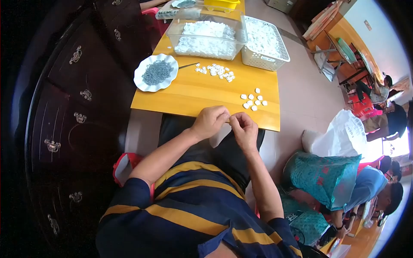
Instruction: Inspecting and assembling small white garment accessories at a manual workstation.
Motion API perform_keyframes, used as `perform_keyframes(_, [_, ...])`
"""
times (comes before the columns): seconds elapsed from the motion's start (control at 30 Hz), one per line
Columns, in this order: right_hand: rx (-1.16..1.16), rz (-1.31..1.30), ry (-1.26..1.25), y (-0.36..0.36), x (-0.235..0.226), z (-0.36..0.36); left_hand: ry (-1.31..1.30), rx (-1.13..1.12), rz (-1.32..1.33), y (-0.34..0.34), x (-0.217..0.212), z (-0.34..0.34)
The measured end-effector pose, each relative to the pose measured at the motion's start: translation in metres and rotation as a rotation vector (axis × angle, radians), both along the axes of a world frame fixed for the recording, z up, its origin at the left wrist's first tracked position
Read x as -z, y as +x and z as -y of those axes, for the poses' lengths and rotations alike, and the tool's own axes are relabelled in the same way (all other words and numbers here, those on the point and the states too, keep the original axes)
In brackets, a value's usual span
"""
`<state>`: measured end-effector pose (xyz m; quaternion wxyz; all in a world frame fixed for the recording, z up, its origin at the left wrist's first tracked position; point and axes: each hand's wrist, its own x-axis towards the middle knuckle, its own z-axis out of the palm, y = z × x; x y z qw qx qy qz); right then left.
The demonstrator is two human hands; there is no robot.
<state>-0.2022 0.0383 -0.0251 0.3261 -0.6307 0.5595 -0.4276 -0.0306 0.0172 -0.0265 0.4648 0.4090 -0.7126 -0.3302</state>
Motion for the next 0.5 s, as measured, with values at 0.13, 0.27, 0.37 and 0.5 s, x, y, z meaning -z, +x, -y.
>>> perform_keyframes(0.13, [-0.118, 0.119, 0.140, -0.006, 0.001, 0.017, -0.015, 0.001, -0.037, 0.008, -0.005, 0.004])
perform_keyframes(0.27, [-0.211, 0.454, 0.357, 0.002, 0.000, 0.023, 0.003, -0.031, -0.072, 0.016, -0.008, 0.006])
perform_keyframes(0.37, [-0.203, 0.438, 0.377, 0.012, 0.001, 0.026, 0.016, -0.058, -0.111, 0.023, -0.002, 0.008])
perform_keyframes(0.5, [-0.188, 0.238, 0.230, 0.023, 0.010, 0.033, -0.006, -0.076, -0.131, 0.029, 0.005, 0.014])
